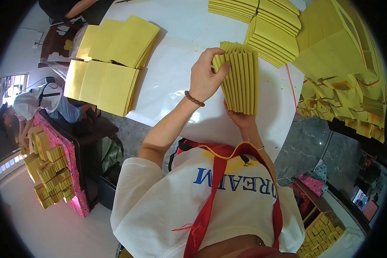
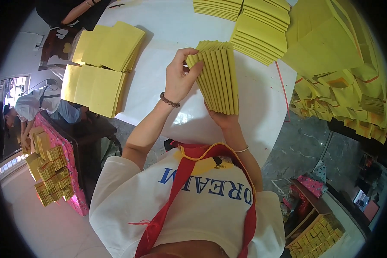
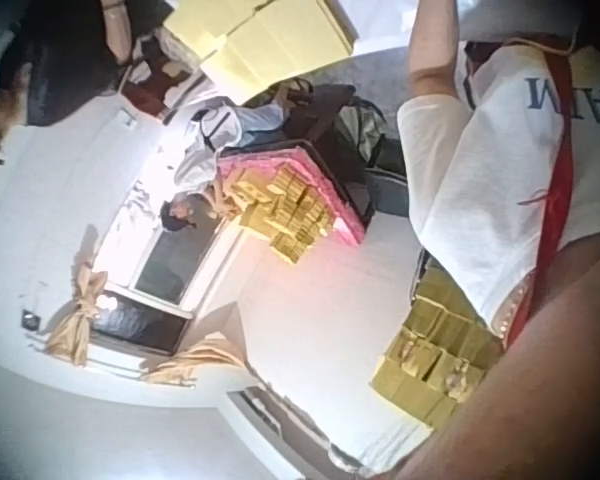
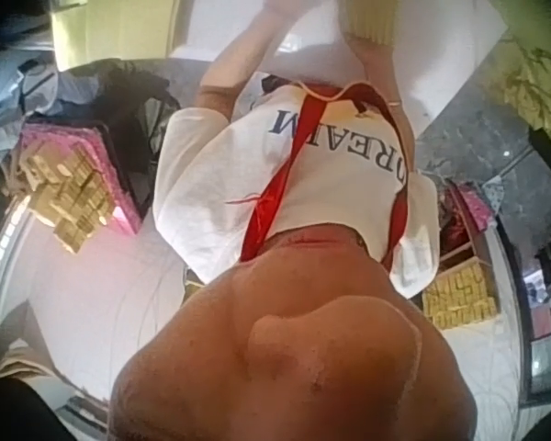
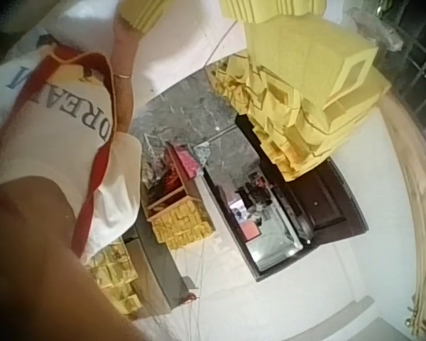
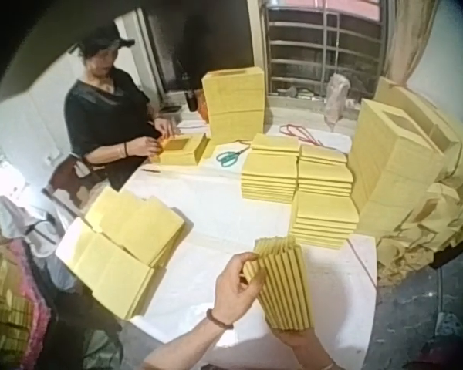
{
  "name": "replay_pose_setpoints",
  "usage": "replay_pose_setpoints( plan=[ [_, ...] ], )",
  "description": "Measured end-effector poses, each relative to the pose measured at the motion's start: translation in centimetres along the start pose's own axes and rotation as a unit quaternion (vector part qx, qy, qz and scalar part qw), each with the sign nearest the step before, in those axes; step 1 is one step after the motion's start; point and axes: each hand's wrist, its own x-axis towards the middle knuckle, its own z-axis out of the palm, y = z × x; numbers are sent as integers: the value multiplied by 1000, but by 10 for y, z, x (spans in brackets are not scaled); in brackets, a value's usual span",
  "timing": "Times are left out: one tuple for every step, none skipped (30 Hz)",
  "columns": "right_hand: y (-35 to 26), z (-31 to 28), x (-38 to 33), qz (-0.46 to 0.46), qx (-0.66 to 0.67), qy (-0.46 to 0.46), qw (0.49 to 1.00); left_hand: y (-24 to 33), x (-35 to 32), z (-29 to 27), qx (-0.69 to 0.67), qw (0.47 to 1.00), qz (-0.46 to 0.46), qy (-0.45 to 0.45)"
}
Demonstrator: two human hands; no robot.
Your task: The person is folding and stacking individual sheets of yellow paper into bundles.
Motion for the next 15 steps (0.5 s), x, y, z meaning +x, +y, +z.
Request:
replay_pose_setpoints(
  plan=[
    [1,1,0,1,8,4,1000,0,0,0,21,1000,3,6],
    [1,2,-1,1,8,5,1000,0,1,-1,21,1000,3,6],
    [2,3,-1,-2,0,14,1000,0,2,-1,21,1000,-9,-1],
    [3,3,-2,-4,-9,24,1000,0,2,-2,21,999,-22,-8],
    [2,3,-1,-4,-10,23,1000,0,3,-2,21,1000,-21,-7],
    [2,3,0,-2,-12,6,1000,-1,2,-2,12,1000,-20,-5],
    [2,2,0,1,-15,-11,1000,-1,1,-2,4,1000,-19,-3],
    [2,1,1,0,-15,-12,1000,-3,1,-1,3,1000,-18,-3],
    [3,1,1,0,-14,-14,1000,-5,1,-1,-11,1000,-17,0],
    [3,0,1,-1,-13,-15,1000,-5,1,-1,-26,1000,-16,3],
    [3,1,1,-1,-13,-16,1000,-3,1,-2,-26,1000,-16,3],
    [3,1,1,-2,-17,-5,1000,2,1,-3,3,1000,-14,3],
    [3,1,0,-2,-21,5,1000,4,1,-4,32,999,-13,4],
    [3,1,0,-2,-22,4,1000,4,2,-4,31,999,-12,4],
    [4,1,0,0,-26,-6,1000,1,2,-4,43,999,-23,6]
  ],
)
